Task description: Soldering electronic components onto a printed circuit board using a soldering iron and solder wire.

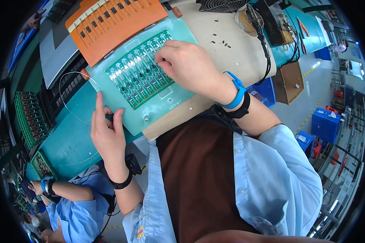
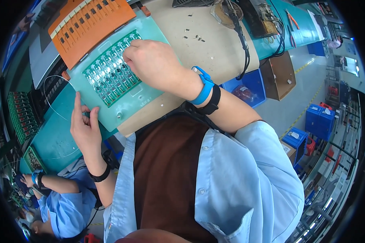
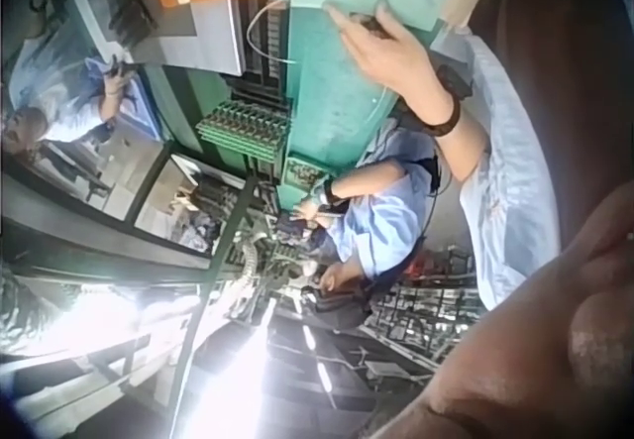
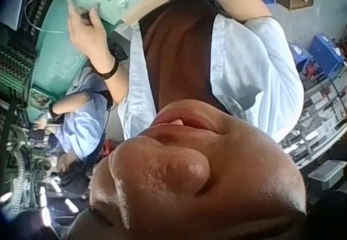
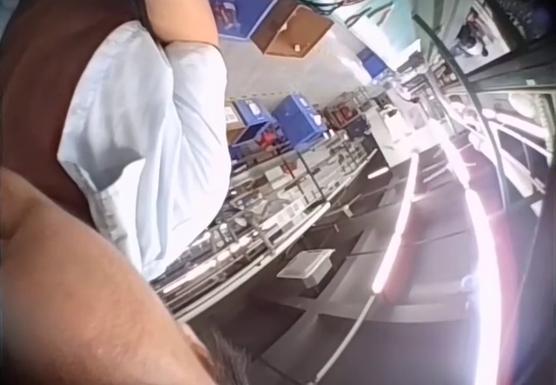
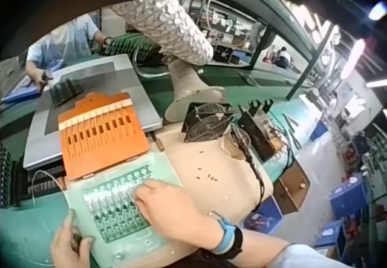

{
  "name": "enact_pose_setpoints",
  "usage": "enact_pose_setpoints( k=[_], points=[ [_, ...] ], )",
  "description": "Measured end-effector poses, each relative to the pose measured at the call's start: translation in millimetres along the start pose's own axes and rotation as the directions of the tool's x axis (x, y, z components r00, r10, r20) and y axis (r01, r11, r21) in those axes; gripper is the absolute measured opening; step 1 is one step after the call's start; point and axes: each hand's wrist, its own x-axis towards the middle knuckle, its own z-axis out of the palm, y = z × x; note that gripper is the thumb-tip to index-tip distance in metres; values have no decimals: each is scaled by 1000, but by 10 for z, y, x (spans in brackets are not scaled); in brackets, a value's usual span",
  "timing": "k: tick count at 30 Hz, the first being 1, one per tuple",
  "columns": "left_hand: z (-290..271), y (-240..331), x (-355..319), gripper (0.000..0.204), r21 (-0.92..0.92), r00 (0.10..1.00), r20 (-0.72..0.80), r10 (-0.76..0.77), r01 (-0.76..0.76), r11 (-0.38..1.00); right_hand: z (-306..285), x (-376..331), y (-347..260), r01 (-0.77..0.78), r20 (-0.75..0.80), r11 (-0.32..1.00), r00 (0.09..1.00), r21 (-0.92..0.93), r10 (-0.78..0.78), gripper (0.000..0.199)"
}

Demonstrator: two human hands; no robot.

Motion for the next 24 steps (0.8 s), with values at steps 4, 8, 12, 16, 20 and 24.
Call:
enact_pose_setpoints(
  k=[4, 8, 12, 16, 20, 24],
  points=[
    [-8, 6, 18, 70, -12, 1000, 7, 1, -1, 1000, -31, 21, 6, 25, 27, 1000, 999, 17, -26, 2],
    [-24, 16, 18, 70, -13, 1000, 12, -8, 8, 1000, -52, 30, 7, 49, 19, 998, 999, 40, -49, 3],
    [-22, -4, 18, 70, -5, 1000, 14, 6, -6, 1000, -56, 41, -38, 43, 16, 997, 999, 70, -44, 3],
    [-31, 0, 27, 70, 5, 1000, 13, 27, -28, 1000, 26, 72, -130, 47, 42, 997, 998, 65, -50, 4],
    [-23, 11, 25, 70, -1, 1000, 22, -2, 2, 1000, 103, 64, -162, 73, 54, 997, 996, 26, -74, 5],
    [-31, 6, 35, 70, -5, 1000, 13, -1, 1, 1000, 137, 85, -177, 107, 51, 994, 993, 8, -108, 4]
  ],
)
